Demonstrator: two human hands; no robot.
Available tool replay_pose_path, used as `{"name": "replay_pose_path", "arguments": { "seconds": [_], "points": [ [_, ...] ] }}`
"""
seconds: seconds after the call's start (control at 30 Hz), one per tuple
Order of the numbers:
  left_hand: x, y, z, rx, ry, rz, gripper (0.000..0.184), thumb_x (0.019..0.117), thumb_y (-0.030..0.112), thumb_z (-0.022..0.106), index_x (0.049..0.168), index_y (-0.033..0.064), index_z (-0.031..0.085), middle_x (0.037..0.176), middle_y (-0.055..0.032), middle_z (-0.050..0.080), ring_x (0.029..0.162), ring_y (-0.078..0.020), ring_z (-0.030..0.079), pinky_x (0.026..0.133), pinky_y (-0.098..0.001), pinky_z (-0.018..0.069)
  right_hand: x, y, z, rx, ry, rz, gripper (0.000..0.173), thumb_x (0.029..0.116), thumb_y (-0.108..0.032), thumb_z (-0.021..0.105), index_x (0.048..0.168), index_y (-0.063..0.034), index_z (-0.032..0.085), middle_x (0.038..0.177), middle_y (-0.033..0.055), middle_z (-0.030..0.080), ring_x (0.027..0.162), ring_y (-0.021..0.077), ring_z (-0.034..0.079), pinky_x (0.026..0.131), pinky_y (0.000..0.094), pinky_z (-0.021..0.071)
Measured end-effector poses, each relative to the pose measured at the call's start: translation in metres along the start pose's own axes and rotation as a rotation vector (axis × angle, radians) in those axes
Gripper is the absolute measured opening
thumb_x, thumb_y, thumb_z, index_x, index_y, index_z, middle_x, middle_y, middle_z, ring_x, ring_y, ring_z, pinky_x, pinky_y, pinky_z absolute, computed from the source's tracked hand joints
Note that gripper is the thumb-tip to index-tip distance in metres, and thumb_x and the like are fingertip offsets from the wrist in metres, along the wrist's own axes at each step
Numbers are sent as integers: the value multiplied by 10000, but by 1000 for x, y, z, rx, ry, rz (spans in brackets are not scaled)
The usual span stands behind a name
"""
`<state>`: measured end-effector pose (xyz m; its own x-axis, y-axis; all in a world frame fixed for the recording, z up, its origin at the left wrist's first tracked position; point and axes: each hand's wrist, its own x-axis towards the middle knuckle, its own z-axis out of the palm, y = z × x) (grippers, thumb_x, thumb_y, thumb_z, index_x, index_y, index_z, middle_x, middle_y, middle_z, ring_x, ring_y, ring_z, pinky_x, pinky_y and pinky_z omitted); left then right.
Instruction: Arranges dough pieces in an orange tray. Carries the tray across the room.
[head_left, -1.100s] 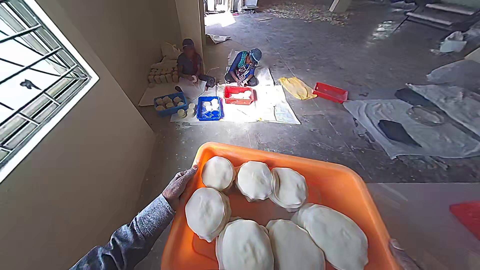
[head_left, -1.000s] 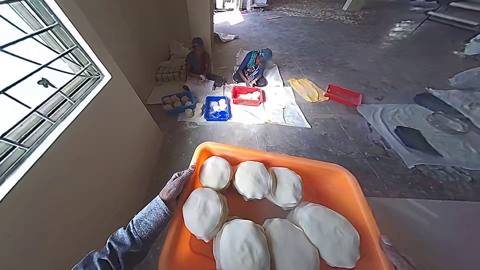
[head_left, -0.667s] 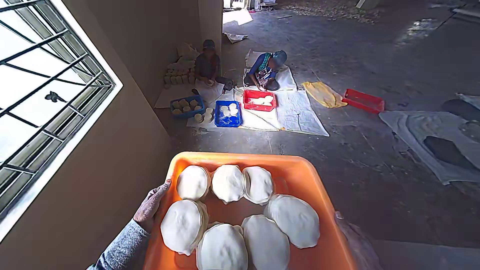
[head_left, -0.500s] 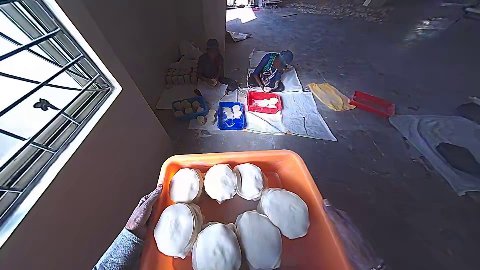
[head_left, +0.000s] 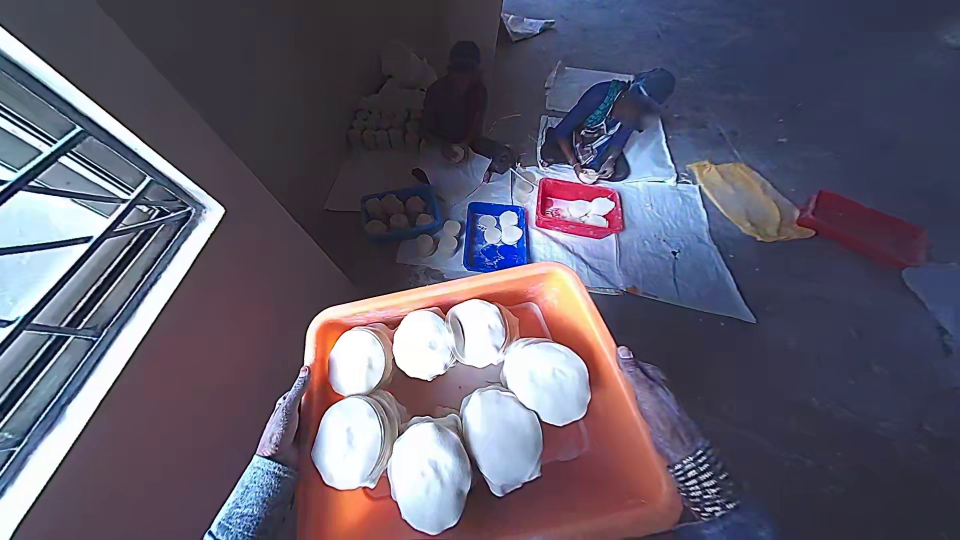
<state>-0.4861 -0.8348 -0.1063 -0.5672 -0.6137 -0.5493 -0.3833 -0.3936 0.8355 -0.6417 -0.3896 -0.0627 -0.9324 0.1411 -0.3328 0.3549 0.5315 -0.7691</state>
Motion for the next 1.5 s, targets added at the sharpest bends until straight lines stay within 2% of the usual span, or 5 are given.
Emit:
{"name": "replay_pose_path", "arguments": {
  "seconds": [0.23,0.43,0.6,1.07,1.5],
  "points": [
    [159,39,34,171,75,-122,535,1056,486,455,1263,18,612,1147,-143,682,1028,-195,664,878,-427,550,93,-20,103,-56,54,100,545,1115,-388,343,1021,33,677,932,107,653,900,107,605,869,345,488],
    [299,41,64,396,98,-173,624,1035,533,488,1194,-53,632,1093,-228,667,990,-301,647,876,-523,518,173,5,192,-86,-12,216,514,1108,-342,395,991,52,704,913,215,688,922,321,664,859,543,497],
    [402,30,91,524,204,-271,807,983,585,574,1441,-69,462,1437,-310,497,1347,-430,477,1095,-608,385,246,27,256,-100,-149,318,462,1112,-276,400,1111,79,695,1063,281,691,1070,385,650,964,574,457],
    [701,-86,170,1029,-76,-327,714,1044,624,367,1190,5,689,1240,-246,647,1204,-391,593,984,-617,463,411,149,452,-215,-260,517,465,1119,-252,360,1298,87,625,1247,329,644,1230,439,601,1073,594,411],
    [885,-183,205,1272,-293,-359,729,1065,593,331,1364,-23,578,1355,-309,563,1245,-441,561,1026,-611,431,499,262,608,-123,-272,706,466,1131,-270,343,1359,69,566,1319,324,595,1251,430,581,1049,587,439]
  ]
}}
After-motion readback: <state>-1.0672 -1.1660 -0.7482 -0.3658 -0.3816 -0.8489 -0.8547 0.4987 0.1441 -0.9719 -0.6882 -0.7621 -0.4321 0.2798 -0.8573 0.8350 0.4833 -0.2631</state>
